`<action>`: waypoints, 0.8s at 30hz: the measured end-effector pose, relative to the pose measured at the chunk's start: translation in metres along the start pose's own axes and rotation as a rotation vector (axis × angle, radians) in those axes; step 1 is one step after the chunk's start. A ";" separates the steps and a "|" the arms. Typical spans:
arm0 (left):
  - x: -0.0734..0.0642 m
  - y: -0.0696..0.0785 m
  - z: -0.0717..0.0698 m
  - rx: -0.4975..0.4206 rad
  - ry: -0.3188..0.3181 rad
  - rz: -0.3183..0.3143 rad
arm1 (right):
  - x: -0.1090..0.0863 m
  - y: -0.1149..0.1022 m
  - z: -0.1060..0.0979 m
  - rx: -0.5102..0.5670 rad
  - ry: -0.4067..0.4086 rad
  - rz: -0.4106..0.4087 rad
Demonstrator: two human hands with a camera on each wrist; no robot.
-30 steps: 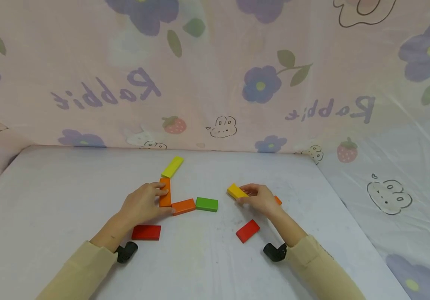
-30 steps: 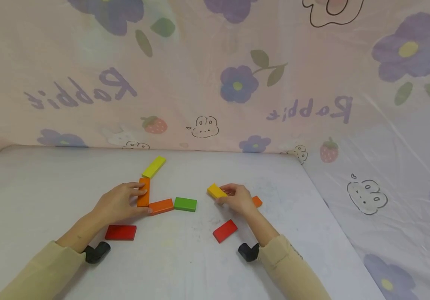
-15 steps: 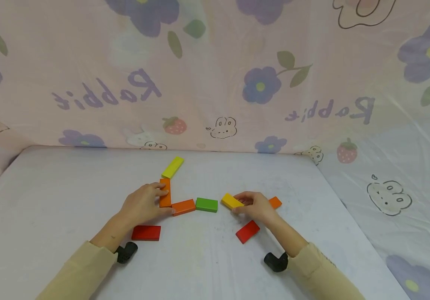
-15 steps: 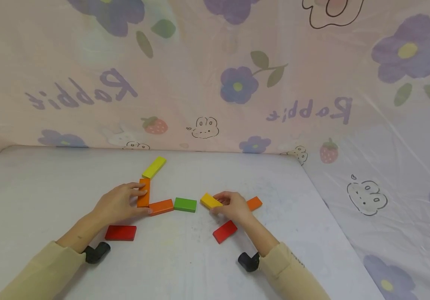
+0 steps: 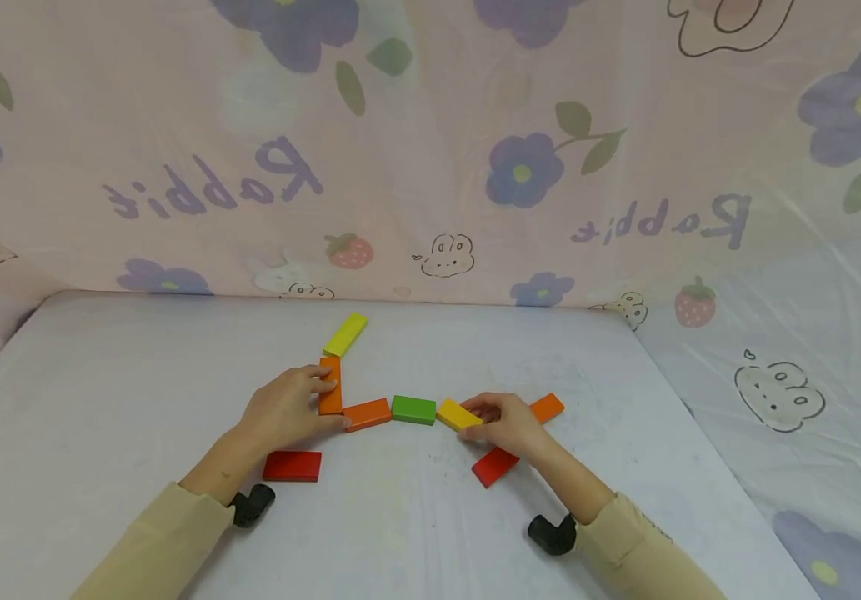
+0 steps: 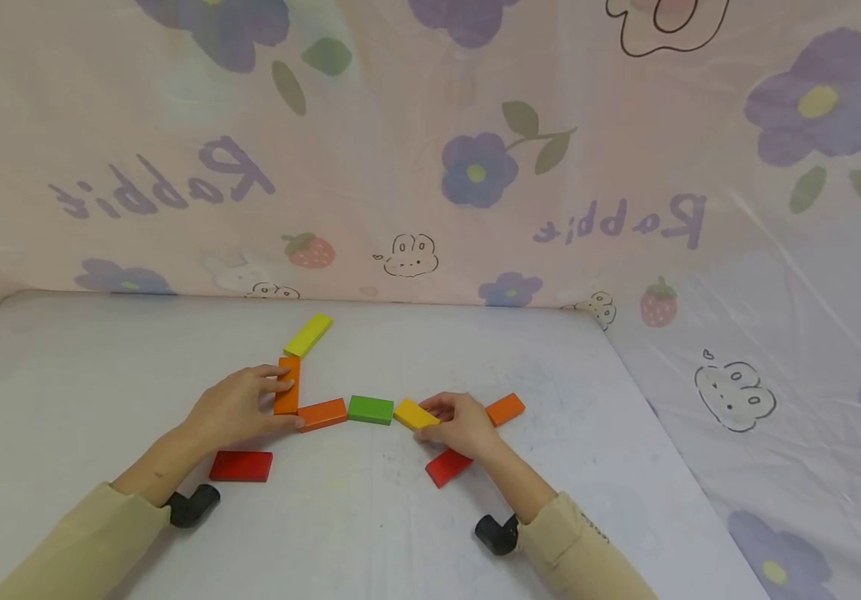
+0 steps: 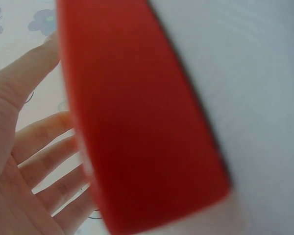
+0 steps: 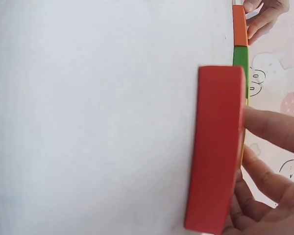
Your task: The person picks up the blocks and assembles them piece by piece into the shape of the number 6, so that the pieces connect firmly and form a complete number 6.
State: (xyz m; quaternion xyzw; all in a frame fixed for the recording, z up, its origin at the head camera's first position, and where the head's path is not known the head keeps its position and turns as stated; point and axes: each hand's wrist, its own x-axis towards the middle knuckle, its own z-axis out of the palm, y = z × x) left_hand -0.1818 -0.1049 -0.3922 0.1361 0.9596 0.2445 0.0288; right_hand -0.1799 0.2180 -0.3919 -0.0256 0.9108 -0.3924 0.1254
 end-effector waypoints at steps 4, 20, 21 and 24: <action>0.000 0.000 0.000 -0.008 -0.002 -0.004 | -0.001 0.000 0.001 0.001 -0.007 -0.010; 0.002 -0.001 0.001 0.000 0.000 0.016 | -0.002 -0.001 0.001 0.031 -0.017 -0.004; 0.002 -0.001 0.001 0.000 -0.002 0.014 | -0.001 -0.001 0.001 0.032 -0.021 -0.009; 0.002 -0.002 0.001 -0.004 -0.005 0.010 | -0.001 0.000 0.000 0.033 -0.033 -0.020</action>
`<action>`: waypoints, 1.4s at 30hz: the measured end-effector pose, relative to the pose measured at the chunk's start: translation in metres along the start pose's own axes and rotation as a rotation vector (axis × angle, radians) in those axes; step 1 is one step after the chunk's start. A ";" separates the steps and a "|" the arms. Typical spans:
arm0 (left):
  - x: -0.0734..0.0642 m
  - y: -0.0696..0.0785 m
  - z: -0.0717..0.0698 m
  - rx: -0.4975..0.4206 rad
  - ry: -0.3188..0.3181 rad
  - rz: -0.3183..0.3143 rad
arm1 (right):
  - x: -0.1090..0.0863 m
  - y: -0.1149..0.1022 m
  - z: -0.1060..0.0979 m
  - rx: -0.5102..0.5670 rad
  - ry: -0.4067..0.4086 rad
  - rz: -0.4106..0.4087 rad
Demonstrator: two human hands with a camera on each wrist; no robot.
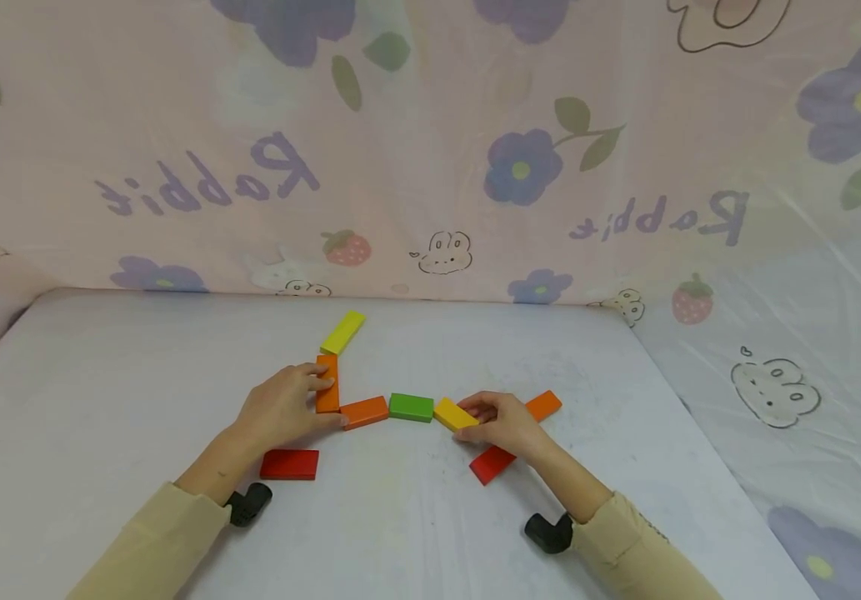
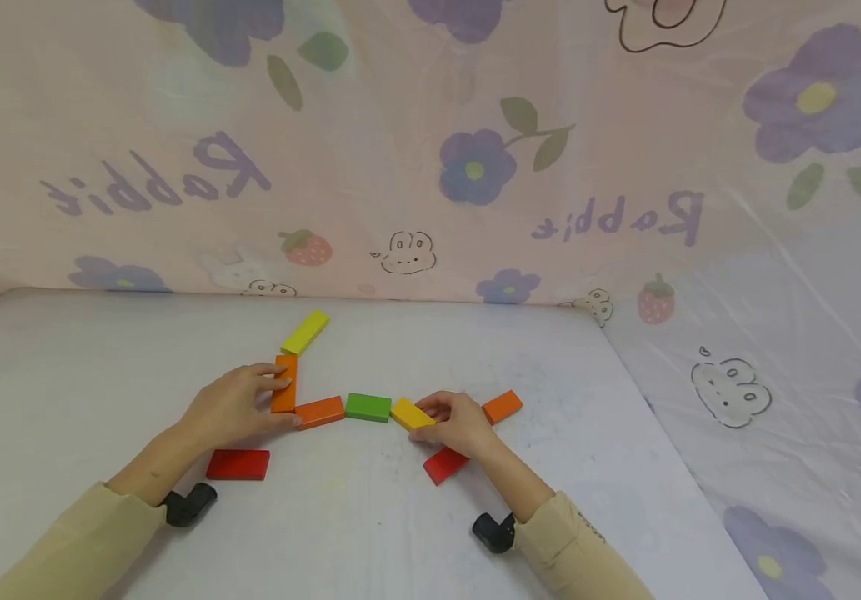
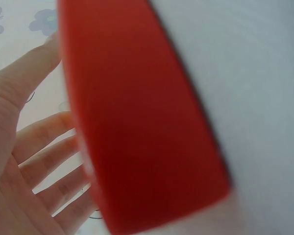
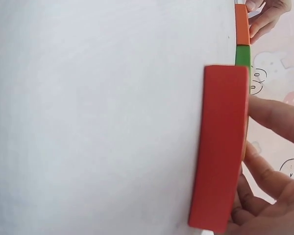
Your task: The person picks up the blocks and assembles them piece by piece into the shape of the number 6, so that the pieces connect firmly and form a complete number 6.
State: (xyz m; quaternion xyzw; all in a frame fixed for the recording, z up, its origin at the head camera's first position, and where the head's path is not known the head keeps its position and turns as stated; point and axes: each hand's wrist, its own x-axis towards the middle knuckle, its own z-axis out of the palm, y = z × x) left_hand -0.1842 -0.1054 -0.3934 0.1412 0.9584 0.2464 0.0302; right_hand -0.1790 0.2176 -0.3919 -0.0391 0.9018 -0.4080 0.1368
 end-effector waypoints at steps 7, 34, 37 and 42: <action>-0.001 -0.001 0.000 -0.009 0.005 0.009 | -0.001 0.001 0.000 -0.013 -0.013 -0.010; -0.001 -0.002 0.000 -0.006 -0.009 -0.002 | -0.006 0.002 -0.001 -0.032 -0.062 -0.027; -0.001 -0.002 0.000 -0.005 -0.009 0.001 | -0.006 0.001 -0.001 -0.029 -0.067 -0.034; 0.000 0.000 -0.001 -0.004 -0.012 0.002 | -0.008 0.001 -0.001 -0.029 -0.069 -0.027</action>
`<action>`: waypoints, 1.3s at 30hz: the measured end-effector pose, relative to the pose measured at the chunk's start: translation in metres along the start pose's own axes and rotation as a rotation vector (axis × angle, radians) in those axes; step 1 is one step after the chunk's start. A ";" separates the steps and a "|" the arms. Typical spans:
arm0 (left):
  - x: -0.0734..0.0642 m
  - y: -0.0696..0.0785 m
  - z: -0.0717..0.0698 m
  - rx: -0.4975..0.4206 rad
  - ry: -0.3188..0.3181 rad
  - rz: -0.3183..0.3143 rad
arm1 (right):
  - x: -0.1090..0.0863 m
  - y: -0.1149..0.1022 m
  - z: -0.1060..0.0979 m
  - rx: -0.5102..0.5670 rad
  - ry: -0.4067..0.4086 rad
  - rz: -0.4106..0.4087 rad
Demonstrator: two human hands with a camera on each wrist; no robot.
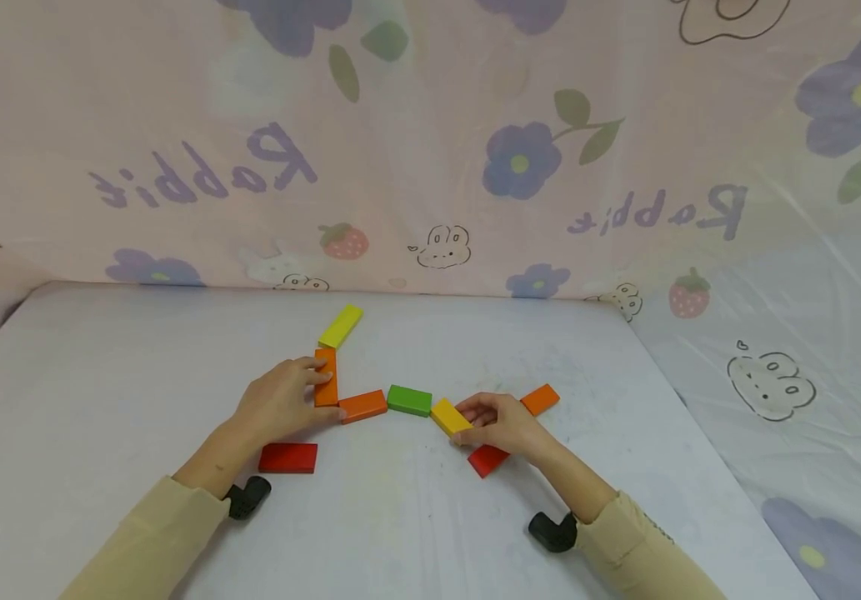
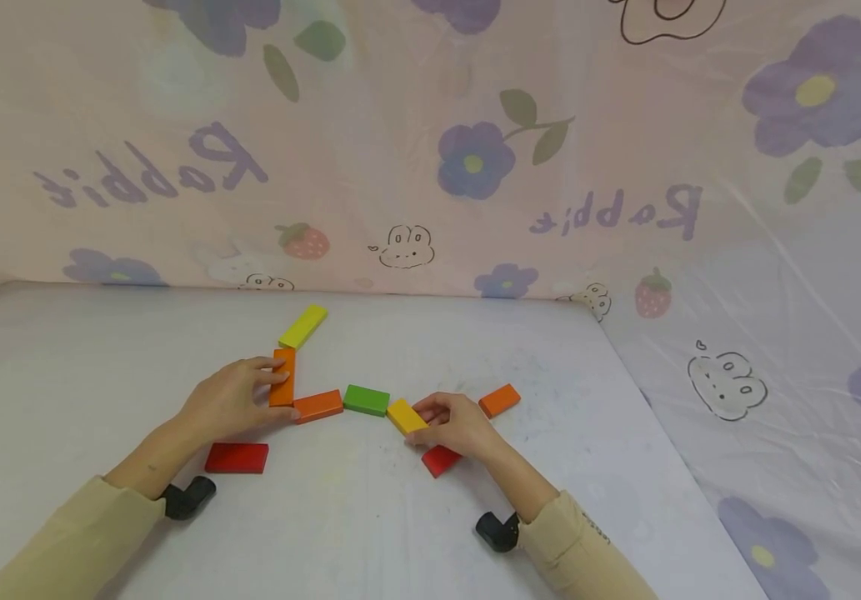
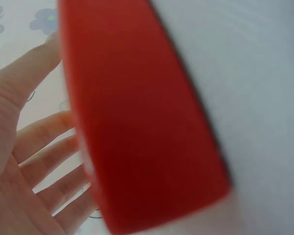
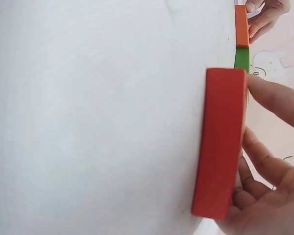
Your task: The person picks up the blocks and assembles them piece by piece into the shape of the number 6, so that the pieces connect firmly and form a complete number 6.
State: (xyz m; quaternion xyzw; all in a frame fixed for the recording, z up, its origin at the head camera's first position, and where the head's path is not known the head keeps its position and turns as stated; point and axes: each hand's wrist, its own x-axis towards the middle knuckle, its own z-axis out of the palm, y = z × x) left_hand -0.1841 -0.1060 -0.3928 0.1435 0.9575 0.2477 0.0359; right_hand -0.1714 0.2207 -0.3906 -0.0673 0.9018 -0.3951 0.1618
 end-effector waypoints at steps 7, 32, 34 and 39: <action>0.000 0.001 -0.001 -0.007 0.007 -0.001 | -0.001 0.002 -0.001 0.003 -0.015 0.004; 0.001 -0.001 -0.001 -0.002 -0.004 -0.004 | -0.031 0.036 -0.038 -0.102 -0.147 -0.236; 0.001 -0.001 -0.001 0.001 -0.006 -0.007 | -0.032 0.038 -0.039 -0.091 -0.156 -0.250; 0.001 -0.001 -0.001 -0.004 -0.011 -0.013 | -0.035 0.044 -0.041 -0.089 -0.162 -0.286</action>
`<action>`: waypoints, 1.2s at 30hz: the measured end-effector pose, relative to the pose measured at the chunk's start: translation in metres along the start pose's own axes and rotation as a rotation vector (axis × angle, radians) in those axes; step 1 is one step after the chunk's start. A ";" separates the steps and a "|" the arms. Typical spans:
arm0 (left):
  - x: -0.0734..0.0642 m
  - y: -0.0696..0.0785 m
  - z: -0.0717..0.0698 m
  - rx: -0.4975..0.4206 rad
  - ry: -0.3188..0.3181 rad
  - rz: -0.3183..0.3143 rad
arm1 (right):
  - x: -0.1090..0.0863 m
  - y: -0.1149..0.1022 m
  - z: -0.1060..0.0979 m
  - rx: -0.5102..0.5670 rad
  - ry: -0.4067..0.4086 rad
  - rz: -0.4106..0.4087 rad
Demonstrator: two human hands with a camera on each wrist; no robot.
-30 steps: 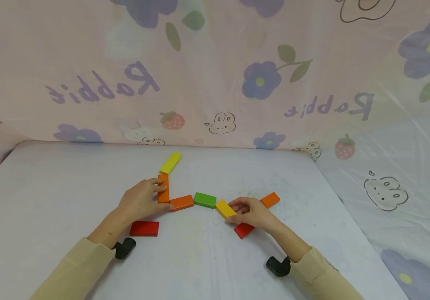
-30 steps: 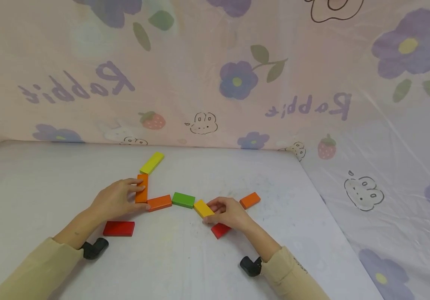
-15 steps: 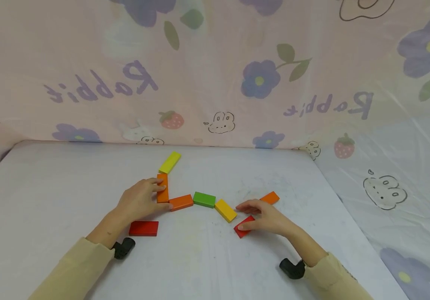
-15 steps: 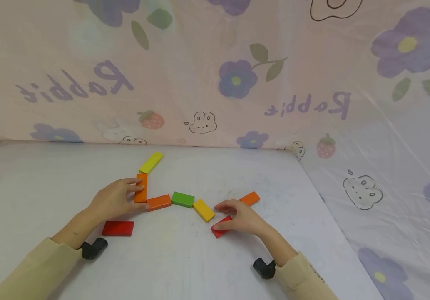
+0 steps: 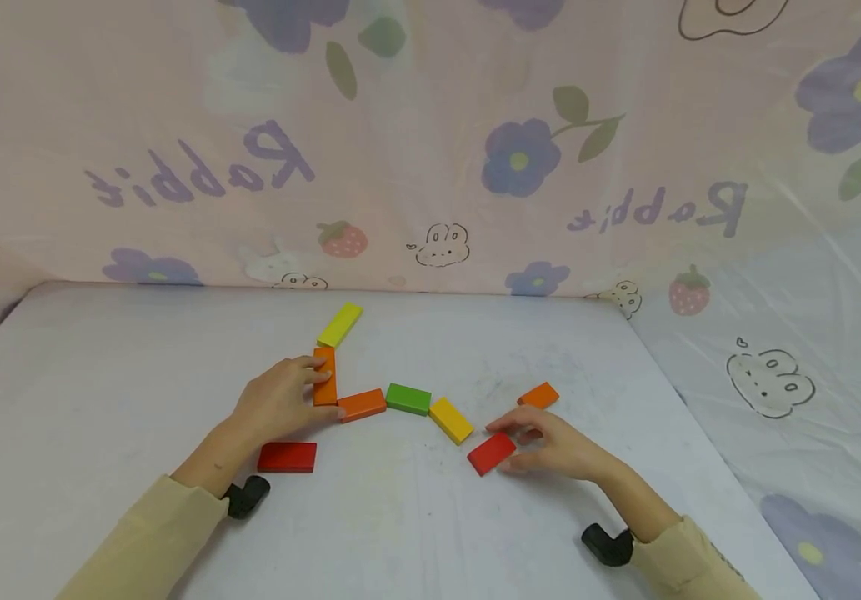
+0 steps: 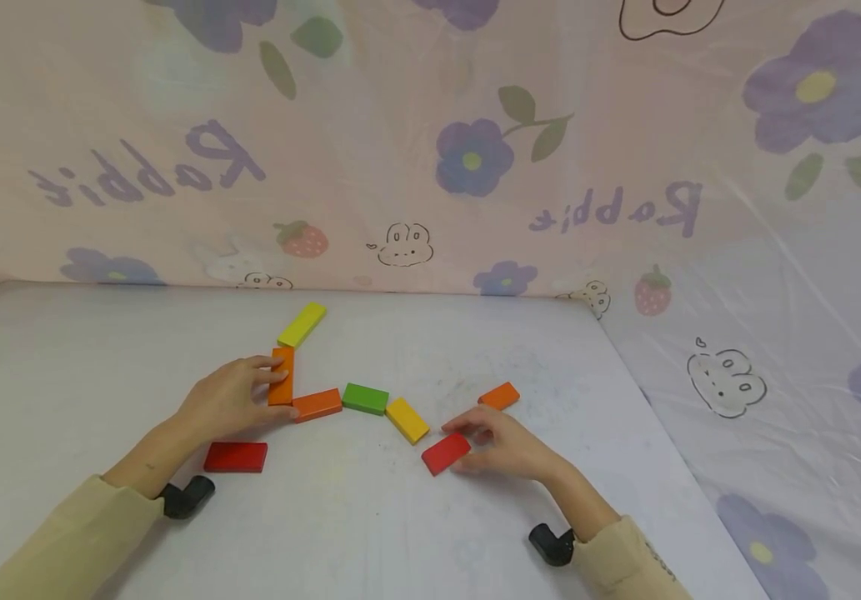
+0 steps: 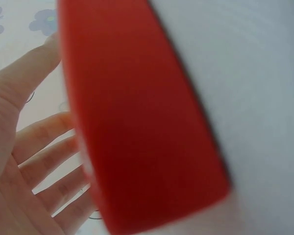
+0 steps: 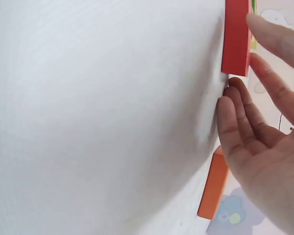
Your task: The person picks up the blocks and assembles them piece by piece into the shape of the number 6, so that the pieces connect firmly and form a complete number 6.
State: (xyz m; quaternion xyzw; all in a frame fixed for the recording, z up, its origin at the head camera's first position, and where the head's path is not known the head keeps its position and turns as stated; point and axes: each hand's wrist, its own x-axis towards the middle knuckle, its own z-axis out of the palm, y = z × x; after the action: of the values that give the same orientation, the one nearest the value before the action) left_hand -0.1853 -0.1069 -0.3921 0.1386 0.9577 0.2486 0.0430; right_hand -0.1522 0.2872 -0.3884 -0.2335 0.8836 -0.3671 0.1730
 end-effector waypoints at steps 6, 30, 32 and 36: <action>0.000 0.000 0.002 -0.006 0.004 0.004 | -0.003 0.005 0.002 0.011 0.009 -0.031; 0.002 0.000 0.000 0.001 -0.004 0.003 | 0.004 -0.011 0.020 0.021 -0.003 -0.138; 0.002 0.000 0.000 0.000 -0.004 0.005 | 0.004 -0.013 0.023 0.033 0.016 -0.126; 0.001 0.000 0.000 -0.001 -0.003 0.004 | 0.003 -0.018 0.029 0.035 0.061 -0.058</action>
State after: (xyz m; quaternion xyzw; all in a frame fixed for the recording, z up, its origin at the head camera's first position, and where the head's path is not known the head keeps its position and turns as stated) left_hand -0.1868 -0.1065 -0.3927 0.1410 0.9572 0.2488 0.0438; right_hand -0.1359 0.2575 -0.3950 -0.2447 0.8748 -0.3944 0.1391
